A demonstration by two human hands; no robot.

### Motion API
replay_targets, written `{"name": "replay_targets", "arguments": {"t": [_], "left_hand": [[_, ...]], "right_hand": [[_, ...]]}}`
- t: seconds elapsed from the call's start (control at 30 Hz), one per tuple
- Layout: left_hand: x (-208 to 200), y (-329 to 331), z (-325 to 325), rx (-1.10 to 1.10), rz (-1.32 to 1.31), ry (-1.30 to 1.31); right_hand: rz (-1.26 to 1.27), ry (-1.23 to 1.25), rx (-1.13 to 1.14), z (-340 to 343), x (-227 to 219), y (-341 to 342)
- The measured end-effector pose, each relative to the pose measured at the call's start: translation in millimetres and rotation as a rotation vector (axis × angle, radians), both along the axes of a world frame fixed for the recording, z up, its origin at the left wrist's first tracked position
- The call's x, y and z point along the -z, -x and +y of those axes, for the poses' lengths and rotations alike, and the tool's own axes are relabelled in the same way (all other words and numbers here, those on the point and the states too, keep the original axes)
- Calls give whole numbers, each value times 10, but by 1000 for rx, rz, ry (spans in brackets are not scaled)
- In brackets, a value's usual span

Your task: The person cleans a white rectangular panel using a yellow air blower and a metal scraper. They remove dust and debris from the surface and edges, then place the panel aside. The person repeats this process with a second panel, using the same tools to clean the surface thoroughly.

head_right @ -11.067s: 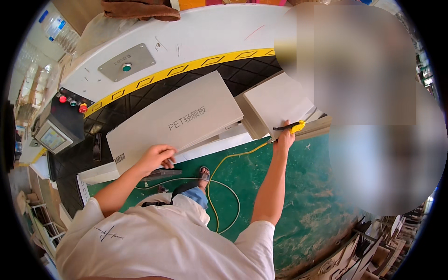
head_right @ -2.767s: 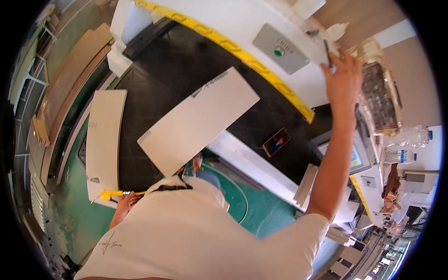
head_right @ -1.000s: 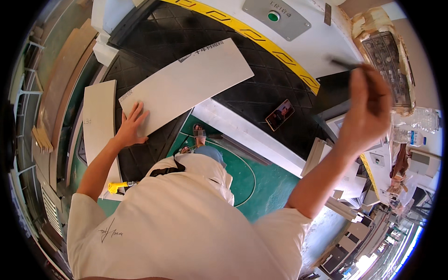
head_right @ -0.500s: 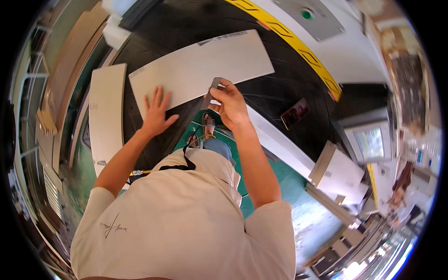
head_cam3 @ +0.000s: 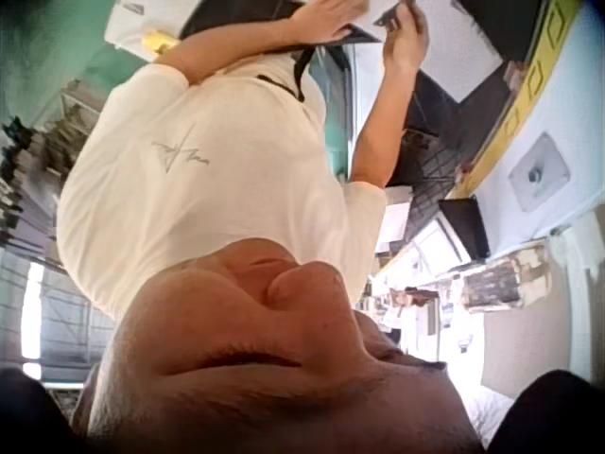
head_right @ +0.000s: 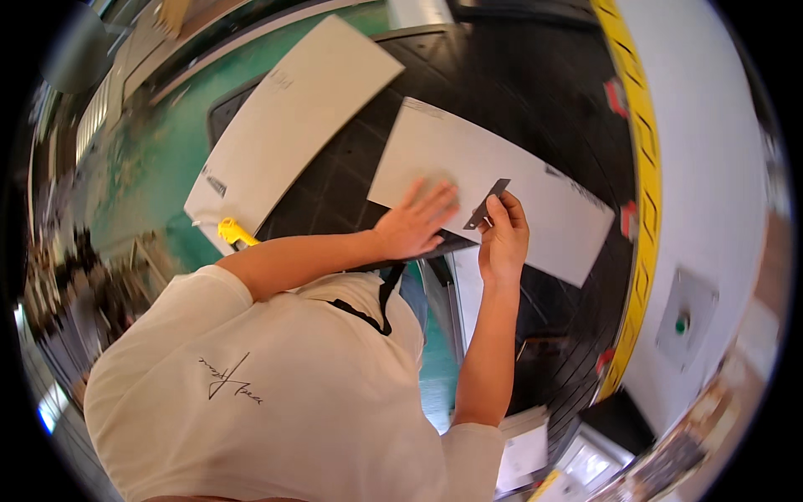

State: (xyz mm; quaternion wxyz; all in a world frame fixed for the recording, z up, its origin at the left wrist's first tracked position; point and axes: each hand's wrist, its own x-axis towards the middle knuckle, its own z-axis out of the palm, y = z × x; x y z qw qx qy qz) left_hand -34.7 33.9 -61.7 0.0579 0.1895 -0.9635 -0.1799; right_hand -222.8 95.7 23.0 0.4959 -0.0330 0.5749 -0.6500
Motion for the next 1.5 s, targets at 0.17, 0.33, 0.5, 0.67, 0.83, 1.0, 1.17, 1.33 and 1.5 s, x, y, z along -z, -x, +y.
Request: {"name": "replay_targets", "arguments": {"t": [0.17, 0.33, 0.5, 0.67, 0.83, 1.0, 1.17, 1.33, 1.5], "left_hand": [[188, -17, 38, -57, 160, 18], [137, 4, -6, -113, 216, 21], [204, 15, -5, -110, 189, 79], [218, 0, -27, -106, 190, 96], [245, -10, -30, -109, 197, 113], [238, -16, -59, -98, 168, 116], [302, 0, 36, -115, 177, 90], [482, 18, 176, -5, 116, -118], [244, -16, -22, -81, 171, 109]], "right_hand": [[553, -129, -501, -923, 329, -202], [1240, -25, -752, -1768, 468, -291], [1519, 69, -854, -2040, 690, -231], [1500, 113, -884, -2144, 718, -210], [1518, 135, -942, -2259, 679, -220], [1548, 252, -962, -2249, 769, -204], [1633, 403, -1101, -1722, 848, -480], [1395, 435, -1205, -1508, 763, -594], [1457, 173, -964, -2194, 633, -261]]}}
